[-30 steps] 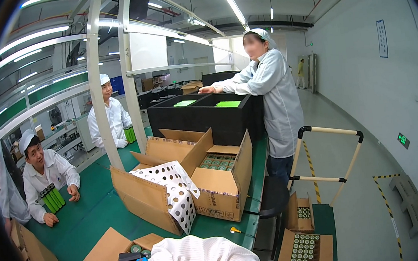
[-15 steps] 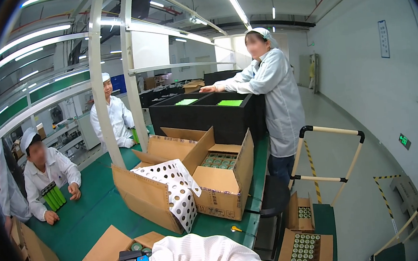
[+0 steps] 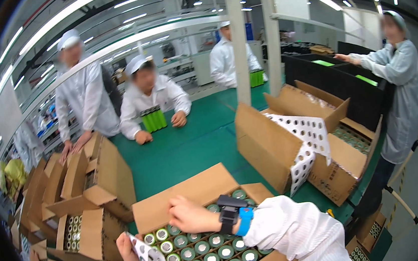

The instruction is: The person peels circular stickers from a sheet and applies them to the tops of cylindrical batteries arranged in a cardboard box. After finishing the sheet, the person picks up a single green sticker from the table and applies it to one of the batteries.

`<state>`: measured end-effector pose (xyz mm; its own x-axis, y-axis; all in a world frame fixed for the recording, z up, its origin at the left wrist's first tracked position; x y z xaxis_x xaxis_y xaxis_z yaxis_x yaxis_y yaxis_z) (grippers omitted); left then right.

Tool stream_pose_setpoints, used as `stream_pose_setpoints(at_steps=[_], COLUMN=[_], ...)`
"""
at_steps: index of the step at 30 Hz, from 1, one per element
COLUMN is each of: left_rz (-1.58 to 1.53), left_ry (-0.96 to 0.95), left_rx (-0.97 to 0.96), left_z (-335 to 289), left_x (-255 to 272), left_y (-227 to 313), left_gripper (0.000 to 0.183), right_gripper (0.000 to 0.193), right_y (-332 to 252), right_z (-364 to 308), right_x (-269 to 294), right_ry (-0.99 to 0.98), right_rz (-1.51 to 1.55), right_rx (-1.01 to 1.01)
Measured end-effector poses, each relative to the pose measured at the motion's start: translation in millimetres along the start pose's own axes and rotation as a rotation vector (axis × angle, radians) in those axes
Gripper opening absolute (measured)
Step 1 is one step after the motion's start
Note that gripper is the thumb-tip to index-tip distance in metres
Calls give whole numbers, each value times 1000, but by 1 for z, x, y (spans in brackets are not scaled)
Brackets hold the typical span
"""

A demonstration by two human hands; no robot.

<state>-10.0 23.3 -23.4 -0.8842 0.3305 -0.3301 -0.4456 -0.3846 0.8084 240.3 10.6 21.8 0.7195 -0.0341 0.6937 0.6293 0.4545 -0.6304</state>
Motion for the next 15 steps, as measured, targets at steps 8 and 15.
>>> stream_pose_setpoints(at_steps=[8,15], left_rz=[-36,-44], left_ry=[22,3], left_rx=[29,13], left_z=[2,3], left_x=[-7,-9], left_y=[4,7], left_gripper=[28,29], right_gripper=[12,17], right_y=[-4,-5], right_z=[2,1], right_x=[6,4], right_ry=[-66,-46], right_rz=[103,55], right_rx=[-56,-34])
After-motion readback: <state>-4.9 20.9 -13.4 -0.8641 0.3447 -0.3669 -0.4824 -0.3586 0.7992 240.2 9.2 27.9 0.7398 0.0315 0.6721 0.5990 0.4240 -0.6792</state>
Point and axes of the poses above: each hand's wrist, its own z-axis towards the middle knuckle, its own x-axis out of the back of the hand, y = z × x, the point moved 1 cm from there along z, towards the middle knuckle, and after that the axes turned 11 degrees about -x, right-handed, at the moved point
